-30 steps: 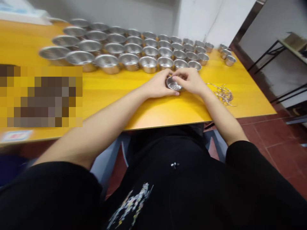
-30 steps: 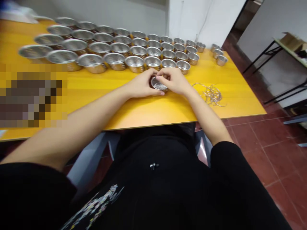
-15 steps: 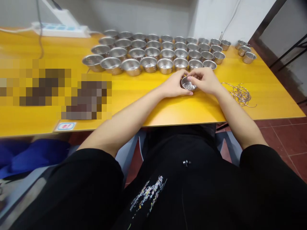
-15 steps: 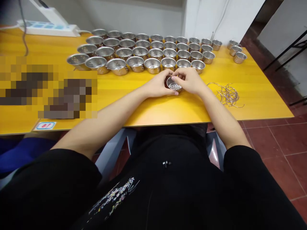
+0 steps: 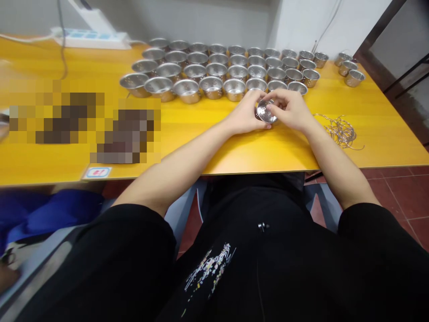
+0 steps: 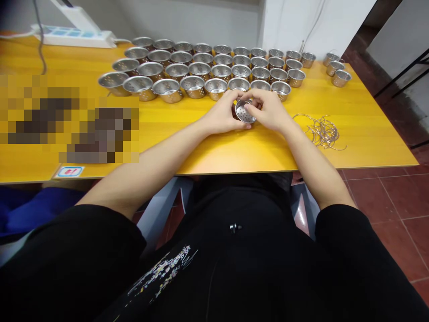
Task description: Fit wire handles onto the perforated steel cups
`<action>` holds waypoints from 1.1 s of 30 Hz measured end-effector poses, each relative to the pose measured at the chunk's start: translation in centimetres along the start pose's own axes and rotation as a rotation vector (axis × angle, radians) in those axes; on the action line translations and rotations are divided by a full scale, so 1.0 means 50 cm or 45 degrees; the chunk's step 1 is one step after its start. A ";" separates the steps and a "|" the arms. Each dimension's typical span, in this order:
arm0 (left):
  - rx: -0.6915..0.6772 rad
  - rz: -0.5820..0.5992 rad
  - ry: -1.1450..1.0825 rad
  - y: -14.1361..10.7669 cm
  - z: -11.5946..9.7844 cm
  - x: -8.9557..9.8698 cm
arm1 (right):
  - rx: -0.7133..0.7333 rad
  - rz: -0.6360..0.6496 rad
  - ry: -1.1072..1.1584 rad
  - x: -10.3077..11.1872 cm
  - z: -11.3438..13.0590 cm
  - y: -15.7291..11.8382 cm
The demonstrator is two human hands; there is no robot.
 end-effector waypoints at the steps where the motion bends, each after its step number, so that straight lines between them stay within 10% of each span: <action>1: 0.004 0.003 -0.005 -0.001 -0.001 0.000 | -0.009 0.000 -0.003 -0.001 0.000 0.000; 33: 0.049 0.020 -0.052 0.008 0.020 -0.020 | 0.006 -0.014 -0.071 0.003 0.006 0.008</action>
Point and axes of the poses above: each hand's wrist, its own y-axis towards the middle knuckle, its own x-axis out of the back of the hand, z = x × y, the point moved 8 cm from there along y, towards the middle knuckle, and after that the axes turned 3 degrees about y, right-handed, at the moved point
